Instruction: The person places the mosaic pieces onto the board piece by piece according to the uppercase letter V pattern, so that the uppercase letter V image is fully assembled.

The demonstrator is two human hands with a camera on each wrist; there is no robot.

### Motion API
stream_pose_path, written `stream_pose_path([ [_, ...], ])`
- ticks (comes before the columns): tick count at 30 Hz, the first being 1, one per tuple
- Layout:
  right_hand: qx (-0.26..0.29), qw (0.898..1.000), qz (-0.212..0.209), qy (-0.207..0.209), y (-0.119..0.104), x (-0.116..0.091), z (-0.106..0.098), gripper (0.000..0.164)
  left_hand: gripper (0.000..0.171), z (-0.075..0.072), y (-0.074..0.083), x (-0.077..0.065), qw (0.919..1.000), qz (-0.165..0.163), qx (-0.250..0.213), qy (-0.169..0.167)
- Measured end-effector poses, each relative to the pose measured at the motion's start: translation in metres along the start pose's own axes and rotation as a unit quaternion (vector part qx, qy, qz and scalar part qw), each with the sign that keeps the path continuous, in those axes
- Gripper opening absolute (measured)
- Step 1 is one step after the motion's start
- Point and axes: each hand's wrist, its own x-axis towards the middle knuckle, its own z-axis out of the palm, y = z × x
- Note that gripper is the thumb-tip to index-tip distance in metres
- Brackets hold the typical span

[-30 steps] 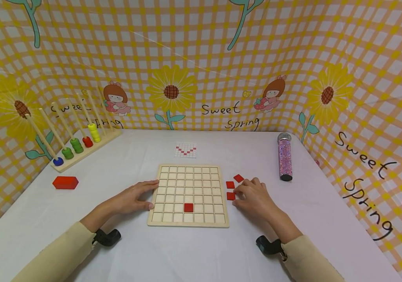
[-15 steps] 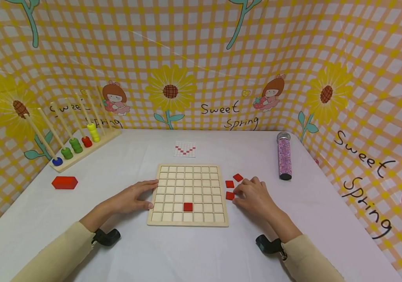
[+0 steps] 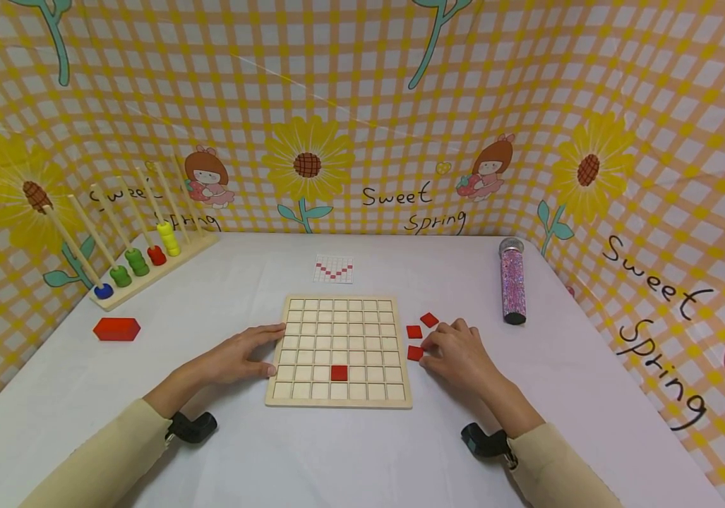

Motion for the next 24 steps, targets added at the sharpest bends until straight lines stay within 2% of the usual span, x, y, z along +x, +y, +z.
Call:
stream_pose_path([
  [15,0.02,1.0,-0.003,0.007,-0.0036,0.0008,-0.0051,0.021,0.068,0.0003,-0.0007,0.0003,1.0,0.0,0.006,-0.001],
  [24,0.026,0.999,-0.019,0.027,-0.0082,0.0002,-0.0073,0.021,0.068,0.0006,-0.0021,0.0002,1.0,0.006,0.003,0.0],
])
